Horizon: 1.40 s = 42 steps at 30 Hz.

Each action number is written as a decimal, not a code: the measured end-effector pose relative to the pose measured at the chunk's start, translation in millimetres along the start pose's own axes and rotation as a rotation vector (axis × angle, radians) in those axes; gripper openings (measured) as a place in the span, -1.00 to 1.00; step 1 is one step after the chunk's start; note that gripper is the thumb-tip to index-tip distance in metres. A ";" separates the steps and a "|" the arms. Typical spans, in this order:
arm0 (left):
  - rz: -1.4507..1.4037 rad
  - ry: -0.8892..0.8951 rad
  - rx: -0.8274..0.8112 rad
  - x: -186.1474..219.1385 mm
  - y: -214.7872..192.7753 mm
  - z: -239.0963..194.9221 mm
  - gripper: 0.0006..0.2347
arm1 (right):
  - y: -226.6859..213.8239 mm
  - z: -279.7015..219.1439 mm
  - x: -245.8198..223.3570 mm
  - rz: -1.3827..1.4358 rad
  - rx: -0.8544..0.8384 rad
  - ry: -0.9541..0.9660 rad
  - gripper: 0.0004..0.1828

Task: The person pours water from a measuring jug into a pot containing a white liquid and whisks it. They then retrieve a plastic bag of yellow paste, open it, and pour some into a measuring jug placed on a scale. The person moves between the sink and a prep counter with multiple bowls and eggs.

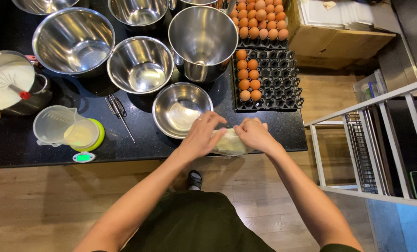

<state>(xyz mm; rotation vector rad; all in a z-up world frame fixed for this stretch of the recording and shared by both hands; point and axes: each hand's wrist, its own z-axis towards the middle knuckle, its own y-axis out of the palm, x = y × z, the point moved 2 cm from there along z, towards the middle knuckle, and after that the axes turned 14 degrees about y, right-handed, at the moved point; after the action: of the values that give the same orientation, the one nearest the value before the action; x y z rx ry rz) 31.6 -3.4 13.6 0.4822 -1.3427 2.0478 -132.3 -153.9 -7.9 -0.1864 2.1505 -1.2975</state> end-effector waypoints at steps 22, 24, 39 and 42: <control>0.111 0.333 0.316 16.4 6.2 -57.1 -0.87 | -35.0 -83.6 -64.6 -0.349 0.482 -0.941 -0.80; 0.103 0.291 0.371 24.9 -2.6 -75.4 -0.85 | -31.6 -97.6 -74.1 -0.332 0.514 -0.976 -0.81; -0.228 -0.334 1.076 67.3 -11.4 -360.3 -0.93 | 147.5 -198.5 -206.7 -0.174 0.203 -1.112 -0.76; -0.216 -0.409 1.143 52.0 -9.7 -402.7 -0.95 | 201.7 -196.7 -221.5 -0.136 0.174 -1.081 -0.77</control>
<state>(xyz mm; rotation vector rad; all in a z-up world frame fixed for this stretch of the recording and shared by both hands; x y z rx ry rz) 15.7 381.8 -114.2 1.5019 -0.1192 2.4281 -28.7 189.1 -17.2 -0.7696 1.1117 -1.0635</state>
